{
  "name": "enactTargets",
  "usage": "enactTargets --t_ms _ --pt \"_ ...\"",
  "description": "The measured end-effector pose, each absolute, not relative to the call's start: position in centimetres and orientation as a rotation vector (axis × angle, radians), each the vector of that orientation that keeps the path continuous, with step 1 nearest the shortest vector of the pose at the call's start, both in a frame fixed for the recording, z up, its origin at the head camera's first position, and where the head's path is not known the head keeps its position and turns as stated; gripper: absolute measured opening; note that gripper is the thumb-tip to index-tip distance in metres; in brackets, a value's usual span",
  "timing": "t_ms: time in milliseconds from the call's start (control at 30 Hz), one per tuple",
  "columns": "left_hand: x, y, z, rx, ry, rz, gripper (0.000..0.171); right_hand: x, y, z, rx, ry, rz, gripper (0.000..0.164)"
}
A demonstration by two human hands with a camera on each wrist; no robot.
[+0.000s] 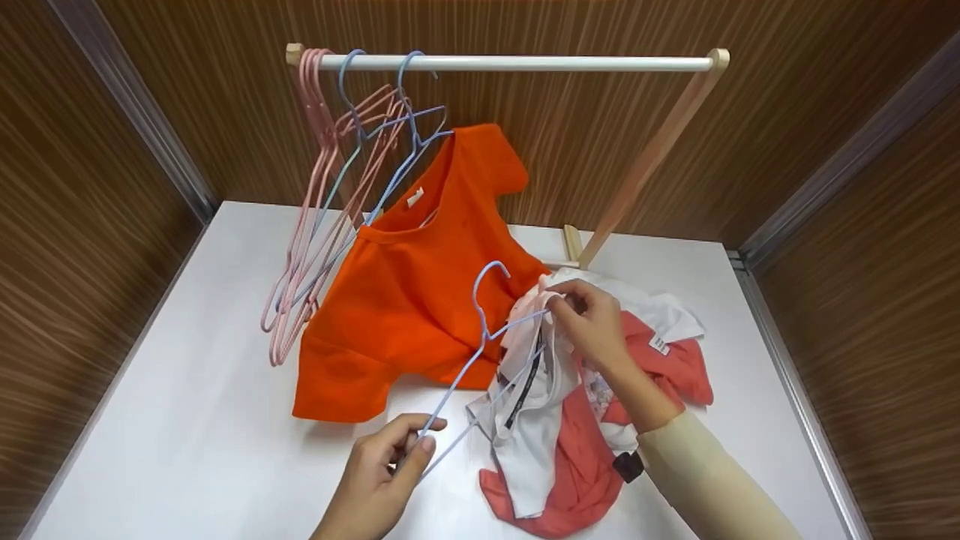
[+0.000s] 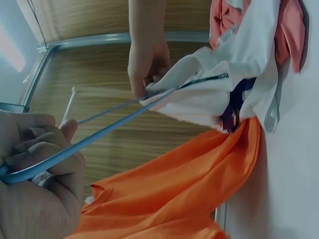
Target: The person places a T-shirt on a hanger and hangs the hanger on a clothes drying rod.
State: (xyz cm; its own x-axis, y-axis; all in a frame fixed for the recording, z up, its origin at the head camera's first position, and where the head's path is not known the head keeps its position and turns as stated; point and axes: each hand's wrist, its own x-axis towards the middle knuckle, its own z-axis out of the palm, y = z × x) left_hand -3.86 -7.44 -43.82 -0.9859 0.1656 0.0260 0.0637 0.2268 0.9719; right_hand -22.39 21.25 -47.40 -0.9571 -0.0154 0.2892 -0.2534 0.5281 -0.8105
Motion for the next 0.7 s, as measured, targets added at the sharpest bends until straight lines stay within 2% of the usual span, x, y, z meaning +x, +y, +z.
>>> enactTargets --t_ms 267,433,700 --pt "-4.1 -6.1 -46.4 0.412 2.465 2.022 0.016 -21.2 20.8 -45.9 0.249 -2.439 1.630 0.015" --pt "-4.2 -5.5 -46.6 0.527 2.520 2.042 0.017 -19.5 20.0 -44.1 0.265 -2.354 1.771 0.018" --pt "-4.5 -4.3 -46.7 0.587 2.600 2.056 0.018 -18.4 19.3 -43.5 0.367 -2.253 1.853 0.019"
